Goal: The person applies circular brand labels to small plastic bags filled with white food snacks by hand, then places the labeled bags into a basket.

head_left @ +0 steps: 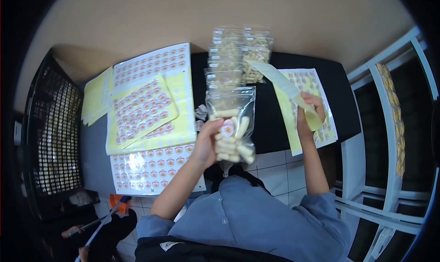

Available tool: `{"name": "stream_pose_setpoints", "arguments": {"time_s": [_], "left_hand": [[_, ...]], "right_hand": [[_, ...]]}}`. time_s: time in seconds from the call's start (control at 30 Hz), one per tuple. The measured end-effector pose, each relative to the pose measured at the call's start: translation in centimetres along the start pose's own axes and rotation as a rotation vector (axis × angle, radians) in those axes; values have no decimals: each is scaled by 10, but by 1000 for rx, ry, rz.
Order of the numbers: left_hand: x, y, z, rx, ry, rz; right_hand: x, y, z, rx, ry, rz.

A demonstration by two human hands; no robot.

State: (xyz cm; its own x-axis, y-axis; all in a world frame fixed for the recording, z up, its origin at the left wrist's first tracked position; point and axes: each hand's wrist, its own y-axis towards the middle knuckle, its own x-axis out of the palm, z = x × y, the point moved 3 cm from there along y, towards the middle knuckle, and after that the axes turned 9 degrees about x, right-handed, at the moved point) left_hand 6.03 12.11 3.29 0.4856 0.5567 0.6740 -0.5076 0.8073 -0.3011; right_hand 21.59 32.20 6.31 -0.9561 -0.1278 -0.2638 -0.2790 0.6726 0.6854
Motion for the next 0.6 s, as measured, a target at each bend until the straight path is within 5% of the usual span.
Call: {"name": "stream_pose_setpoints", "arguments": {"time_s": [0.13,0.17,0.27,0.33,0.5,0.6], "left_hand": [[20,39,-52,-94,-246,-7],[30,48,-52,-164,-654,-507],[14,53,-73,-21,-271,-6],[-1,57,-80,-57,-374,-179],[10,57,-68,-12,-277,-28],[7,53,-72,-45,-324,-62]], "right_hand": [[-37,-45,47,-75,-357,-203],[-39,-53,53,-76,-353,-292],[-46,-65,67,-141,-398,-544],[-48,-65,74,-161,-438,-669],[-46,-60,92,-333,-684,-949],[-46,-51,68,-211,-963,-1077]]}}
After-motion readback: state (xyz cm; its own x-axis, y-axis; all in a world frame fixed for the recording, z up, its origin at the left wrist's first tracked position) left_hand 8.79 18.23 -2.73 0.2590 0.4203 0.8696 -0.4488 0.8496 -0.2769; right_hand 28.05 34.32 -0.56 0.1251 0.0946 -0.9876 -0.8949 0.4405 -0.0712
